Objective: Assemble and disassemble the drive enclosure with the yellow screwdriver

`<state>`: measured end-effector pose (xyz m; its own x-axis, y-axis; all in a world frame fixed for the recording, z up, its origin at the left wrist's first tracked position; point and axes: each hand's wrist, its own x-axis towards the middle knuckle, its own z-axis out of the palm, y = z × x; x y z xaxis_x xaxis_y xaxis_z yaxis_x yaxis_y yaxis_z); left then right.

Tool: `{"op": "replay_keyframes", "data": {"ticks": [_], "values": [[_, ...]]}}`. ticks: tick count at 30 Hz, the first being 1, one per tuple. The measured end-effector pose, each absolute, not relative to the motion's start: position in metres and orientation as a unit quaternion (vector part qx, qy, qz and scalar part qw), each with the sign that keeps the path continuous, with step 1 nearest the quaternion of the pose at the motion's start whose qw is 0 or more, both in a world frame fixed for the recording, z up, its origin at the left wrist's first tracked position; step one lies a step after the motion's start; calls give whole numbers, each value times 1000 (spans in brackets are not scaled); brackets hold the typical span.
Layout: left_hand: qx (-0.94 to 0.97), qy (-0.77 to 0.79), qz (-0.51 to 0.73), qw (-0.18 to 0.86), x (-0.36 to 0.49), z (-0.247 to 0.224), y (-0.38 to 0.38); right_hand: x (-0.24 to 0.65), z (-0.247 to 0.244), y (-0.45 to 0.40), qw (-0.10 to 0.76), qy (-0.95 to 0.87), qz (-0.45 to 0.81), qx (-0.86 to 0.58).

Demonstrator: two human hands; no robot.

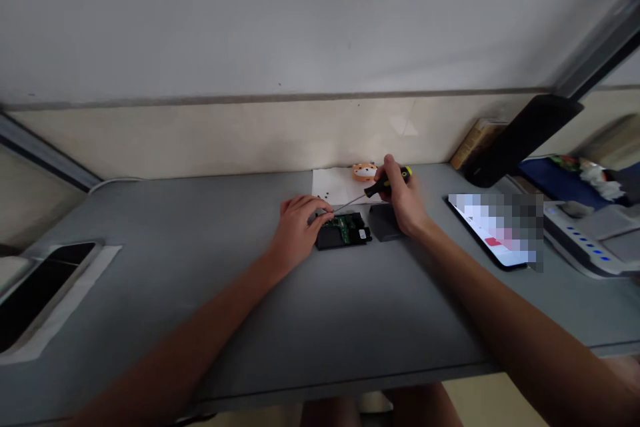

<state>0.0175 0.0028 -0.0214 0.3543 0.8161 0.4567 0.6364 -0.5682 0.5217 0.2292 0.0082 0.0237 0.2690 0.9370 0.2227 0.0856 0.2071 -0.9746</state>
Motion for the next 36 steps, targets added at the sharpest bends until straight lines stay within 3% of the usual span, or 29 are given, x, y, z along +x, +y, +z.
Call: {"op": "replay_keyframes", "data": {"ticks": [20, 36], "values": [[830, 432, 324, 140, 19, -21, -5, 233, 30, 1, 552, -507, 334, -571], [804, 458, 359, 121, 18, -27, -3, 234, 25, 7, 572, -481, 360, -558]]}}
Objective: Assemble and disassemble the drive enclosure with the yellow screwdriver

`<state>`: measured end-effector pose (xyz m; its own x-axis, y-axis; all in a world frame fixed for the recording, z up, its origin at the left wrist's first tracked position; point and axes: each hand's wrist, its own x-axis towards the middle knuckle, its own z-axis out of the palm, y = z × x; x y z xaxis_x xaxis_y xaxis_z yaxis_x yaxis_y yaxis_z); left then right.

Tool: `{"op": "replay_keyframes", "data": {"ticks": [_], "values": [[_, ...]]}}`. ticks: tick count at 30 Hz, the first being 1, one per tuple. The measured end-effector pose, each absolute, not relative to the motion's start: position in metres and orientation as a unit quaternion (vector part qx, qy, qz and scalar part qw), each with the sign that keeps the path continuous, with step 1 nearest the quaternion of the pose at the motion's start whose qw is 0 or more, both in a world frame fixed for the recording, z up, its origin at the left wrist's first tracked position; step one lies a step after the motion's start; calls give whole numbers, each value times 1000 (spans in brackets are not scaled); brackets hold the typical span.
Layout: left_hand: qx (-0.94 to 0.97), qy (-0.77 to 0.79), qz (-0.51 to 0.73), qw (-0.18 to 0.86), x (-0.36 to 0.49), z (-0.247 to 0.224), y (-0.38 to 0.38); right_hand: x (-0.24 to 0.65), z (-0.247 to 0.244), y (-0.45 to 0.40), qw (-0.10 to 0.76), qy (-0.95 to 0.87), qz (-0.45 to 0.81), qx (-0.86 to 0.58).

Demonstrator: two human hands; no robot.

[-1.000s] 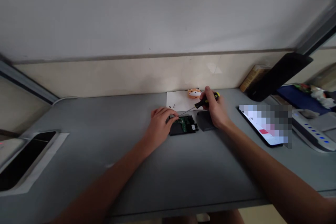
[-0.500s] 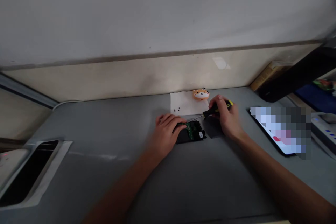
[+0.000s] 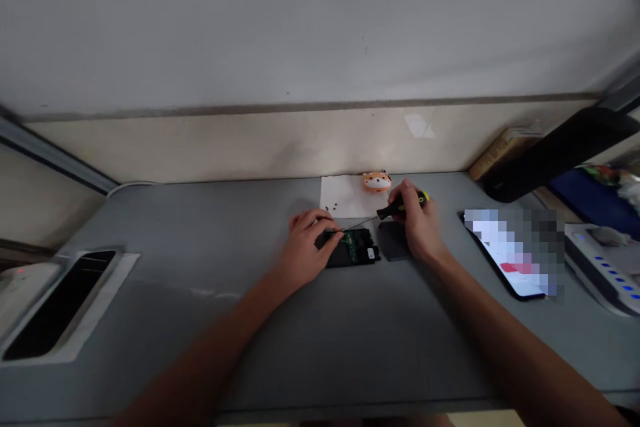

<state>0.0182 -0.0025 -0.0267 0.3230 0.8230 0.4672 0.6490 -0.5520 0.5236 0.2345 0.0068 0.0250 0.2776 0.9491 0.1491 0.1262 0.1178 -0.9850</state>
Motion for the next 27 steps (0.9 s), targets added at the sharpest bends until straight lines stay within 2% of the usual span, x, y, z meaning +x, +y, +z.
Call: {"op": "replay_keyframes", "data": {"ticks": [12, 16, 23, 27], "values": [[786, 453, 367, 207, 15, -21, 7, 234, 23, 7, 615, -547, 315, -472], [783, 449, 364, 228, 13, -18, 9, 232, 21, 7, 620, -528, 315, -486], [842, 461, 262, 98, -2, -12, 13, 228, 16, 7, 607, -562, 284, -484], [854, 454, 236, 89, -2, -11, 13, 226, 13, 6, 588, -588, 285, -477]]}}
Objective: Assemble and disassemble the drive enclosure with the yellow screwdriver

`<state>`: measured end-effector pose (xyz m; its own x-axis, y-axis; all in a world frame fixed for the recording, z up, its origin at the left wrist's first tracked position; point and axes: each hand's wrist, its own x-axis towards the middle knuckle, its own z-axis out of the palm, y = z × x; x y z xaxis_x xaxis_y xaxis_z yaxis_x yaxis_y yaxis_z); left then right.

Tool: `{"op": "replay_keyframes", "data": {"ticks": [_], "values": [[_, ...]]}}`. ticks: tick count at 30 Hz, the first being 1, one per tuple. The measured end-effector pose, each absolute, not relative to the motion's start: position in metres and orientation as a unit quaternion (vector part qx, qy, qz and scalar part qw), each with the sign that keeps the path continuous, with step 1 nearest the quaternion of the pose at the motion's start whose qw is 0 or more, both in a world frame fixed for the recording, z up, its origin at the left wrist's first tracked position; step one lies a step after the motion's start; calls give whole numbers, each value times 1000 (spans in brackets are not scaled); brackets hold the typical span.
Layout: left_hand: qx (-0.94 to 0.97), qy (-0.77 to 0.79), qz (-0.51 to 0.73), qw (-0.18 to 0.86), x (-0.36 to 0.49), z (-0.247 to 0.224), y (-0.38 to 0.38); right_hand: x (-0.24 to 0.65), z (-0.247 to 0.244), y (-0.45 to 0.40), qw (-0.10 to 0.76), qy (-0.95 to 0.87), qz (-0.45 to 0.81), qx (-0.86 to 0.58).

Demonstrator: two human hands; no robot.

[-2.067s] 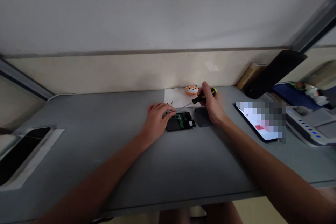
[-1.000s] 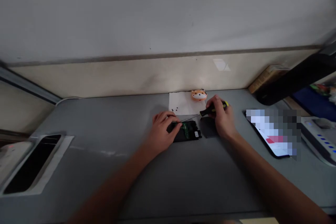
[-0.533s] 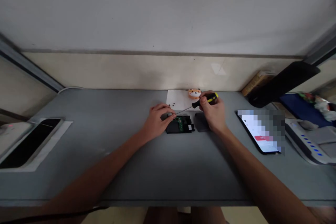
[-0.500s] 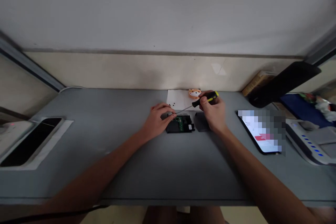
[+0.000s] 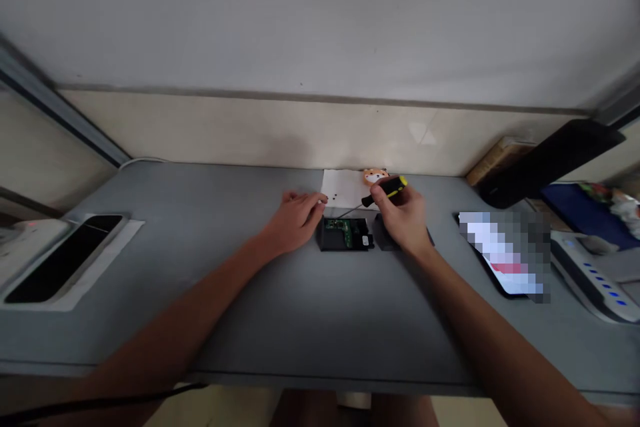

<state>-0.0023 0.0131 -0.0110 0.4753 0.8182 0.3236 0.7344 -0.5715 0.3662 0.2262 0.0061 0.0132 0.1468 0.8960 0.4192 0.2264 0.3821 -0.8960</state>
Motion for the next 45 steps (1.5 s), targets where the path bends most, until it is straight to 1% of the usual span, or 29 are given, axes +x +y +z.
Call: {"op": "replay_keyframes", "data": {"ticks": [9, 15, 22, 34, 40, 45], "values": [[886, 387, 235, 95, -2, -13, 14, 226, 13, 5, 545, -610, 309, -485], [891, 373, 240, 98, -2, -12, 13, 227, 12, 5, 554, -609, 300, -482], [891, 372, 242, 99, -1, -11, 11, 226, 14, 4, 550, -612, 309, -477], [889, 367, 256, 94, -1, -18, 14, 222, 22, -4, 537, -630, 289, -482], [879, 383, 264, 99, 1, -18, 12, 210, 35, -6, 489, -672, 281, -480], [875, 395, 260, 106, 2, -23, 14, 194, 50, 3, 427, -740, 238, -462]]}}
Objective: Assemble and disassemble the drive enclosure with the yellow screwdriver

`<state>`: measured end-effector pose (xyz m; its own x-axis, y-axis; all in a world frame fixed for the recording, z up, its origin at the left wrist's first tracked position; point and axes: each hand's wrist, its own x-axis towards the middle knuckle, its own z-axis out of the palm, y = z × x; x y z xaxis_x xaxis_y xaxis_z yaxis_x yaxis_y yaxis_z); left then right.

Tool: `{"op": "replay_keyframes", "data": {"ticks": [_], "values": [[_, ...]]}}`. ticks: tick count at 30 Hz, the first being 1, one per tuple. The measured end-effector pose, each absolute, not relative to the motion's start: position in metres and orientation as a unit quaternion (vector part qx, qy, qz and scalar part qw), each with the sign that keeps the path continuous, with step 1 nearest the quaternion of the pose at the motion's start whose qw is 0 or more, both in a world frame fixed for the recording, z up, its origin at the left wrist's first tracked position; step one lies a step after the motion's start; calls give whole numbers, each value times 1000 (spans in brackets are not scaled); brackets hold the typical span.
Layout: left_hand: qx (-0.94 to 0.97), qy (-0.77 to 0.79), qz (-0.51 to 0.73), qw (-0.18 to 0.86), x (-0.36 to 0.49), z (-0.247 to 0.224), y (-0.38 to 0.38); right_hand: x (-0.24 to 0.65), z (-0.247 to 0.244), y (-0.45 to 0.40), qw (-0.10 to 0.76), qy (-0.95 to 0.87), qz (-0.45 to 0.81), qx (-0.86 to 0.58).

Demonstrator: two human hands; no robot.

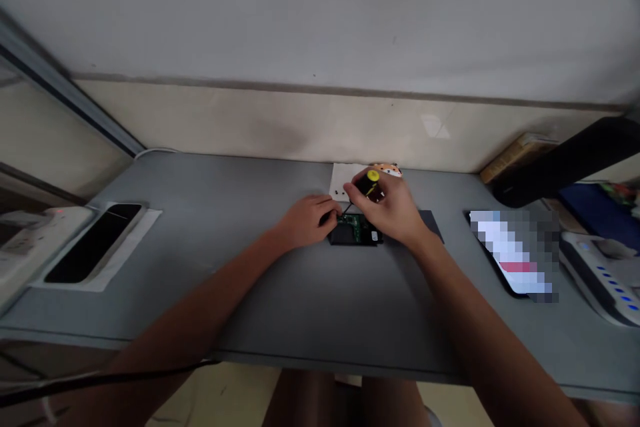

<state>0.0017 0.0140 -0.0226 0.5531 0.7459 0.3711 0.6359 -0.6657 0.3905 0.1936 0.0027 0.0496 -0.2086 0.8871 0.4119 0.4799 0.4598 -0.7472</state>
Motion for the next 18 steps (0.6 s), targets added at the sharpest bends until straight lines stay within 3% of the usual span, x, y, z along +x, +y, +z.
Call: {"op": "replay_keyframes", "data": {"ticks": [5, 13, 18], "values": [[878, 392, 254, 102, 1, -25, 15, 186, 55, 6, 399, -752, 242, -466], [877, 392, 254, 110, 1, -21, 14, 192, 49, -5, 440, -738, 242, -451], [883, 384, 250, 102, 0, -21, 15, 187, 45, -3, 510, -688, 301, -419]]}}
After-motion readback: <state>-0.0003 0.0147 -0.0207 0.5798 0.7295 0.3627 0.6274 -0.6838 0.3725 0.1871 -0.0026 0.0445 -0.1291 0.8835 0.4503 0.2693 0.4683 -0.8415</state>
